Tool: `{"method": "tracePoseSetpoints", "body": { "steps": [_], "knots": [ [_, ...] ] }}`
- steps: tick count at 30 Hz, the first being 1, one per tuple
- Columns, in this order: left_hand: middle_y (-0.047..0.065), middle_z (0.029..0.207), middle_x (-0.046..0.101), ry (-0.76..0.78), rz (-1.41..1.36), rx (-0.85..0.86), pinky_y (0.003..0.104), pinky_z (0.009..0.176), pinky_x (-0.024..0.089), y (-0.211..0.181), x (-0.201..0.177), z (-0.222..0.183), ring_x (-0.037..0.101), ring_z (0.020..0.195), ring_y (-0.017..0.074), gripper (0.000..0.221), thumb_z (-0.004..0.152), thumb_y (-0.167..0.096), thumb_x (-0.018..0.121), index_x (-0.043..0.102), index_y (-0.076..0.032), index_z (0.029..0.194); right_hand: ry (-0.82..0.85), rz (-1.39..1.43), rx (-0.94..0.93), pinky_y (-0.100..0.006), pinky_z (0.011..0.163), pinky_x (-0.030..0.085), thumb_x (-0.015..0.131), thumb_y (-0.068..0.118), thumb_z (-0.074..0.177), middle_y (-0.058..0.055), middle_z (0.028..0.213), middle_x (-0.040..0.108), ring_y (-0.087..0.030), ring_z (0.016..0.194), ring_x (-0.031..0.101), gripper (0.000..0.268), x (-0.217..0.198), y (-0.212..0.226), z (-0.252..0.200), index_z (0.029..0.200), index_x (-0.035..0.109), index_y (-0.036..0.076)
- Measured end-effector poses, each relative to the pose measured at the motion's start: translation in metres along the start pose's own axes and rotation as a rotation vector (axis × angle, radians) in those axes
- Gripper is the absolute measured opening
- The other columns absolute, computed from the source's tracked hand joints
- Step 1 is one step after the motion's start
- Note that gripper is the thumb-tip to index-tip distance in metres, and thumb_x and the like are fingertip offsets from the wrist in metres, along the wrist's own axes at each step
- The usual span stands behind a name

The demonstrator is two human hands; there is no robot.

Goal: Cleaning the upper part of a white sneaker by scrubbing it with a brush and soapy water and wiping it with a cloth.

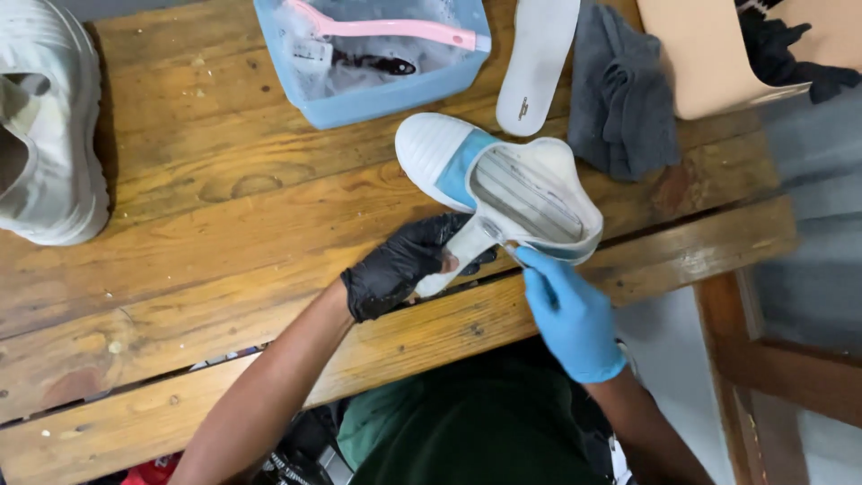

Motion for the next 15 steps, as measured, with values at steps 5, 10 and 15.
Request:
{"method": "tracePoseSetpoints", "body": {
  "steps": [5, 10, 15],
  "knots": [
    [0.010, 0.108, 0.078, 0.006, -0.029, -0.048, 0.029, 0.077, 0.060, 0.001, 0.002, -0.006, 0.068, 0.094, 0.0133, 0.045, 0.077, -0.005, 0.086, 0.077, -0.008, 0.120, 0.013, 0.075, 0.034, -0.036, 0.062, 0.061, 0.071, 0.009, 0.095, -0.005, 0.087, 0.076, -0.027, 0.077, 0.073, 0.027, 0.006, 0.005, -0.005, 0.118, 0.076, 0.021],
    [0.013, 0.095, 0.079, -0.002, 0.003, -0.169, 0.025, 0.049, 0.055, -0.005, 0.006, -0.004, 0.072, 0.071, 0.0191, 0.035, 0.077, -0.009, 0.085, 0.080, -0.009, 0.112, 0.091, 0.221, 0.046, -0.036, 0.072, 0.062, 0.069, 0.008, 0.094, -0.005, 0.104, 0.079, -0.024, 0.091, 0.076, 0.030, 0.011, 0.024, -0.002, 0.122, 0.074, 0.020],
    [0.014, 0.093, 0.078, 0.000, 0.038, -0.157, 0.023, 0.048, 0.055, 0.008, -0.001, -0.001, 0.074, 0.071, 0.0191, 0.041, 0.076, -0.009, 0.085, 0.078, -0.010, 0.116, 0.093, 0.226, 0.087, -0.040, 0.080, 0.062, 0.065, 0.004, 0.096, -0.008, 0.112, 0.078, -0.027, 0.098, 0.074, 0.031, 0.020, 0.017, -0.008, 0.125, 0.073, 0.015]
  ]
}}
Point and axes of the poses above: each hand's wrist, its own z-axis towards the middle knuckle, its own x-axis out of the palm, y = z × x, the point moved 6 cm from there along z, towards the middle knuckle
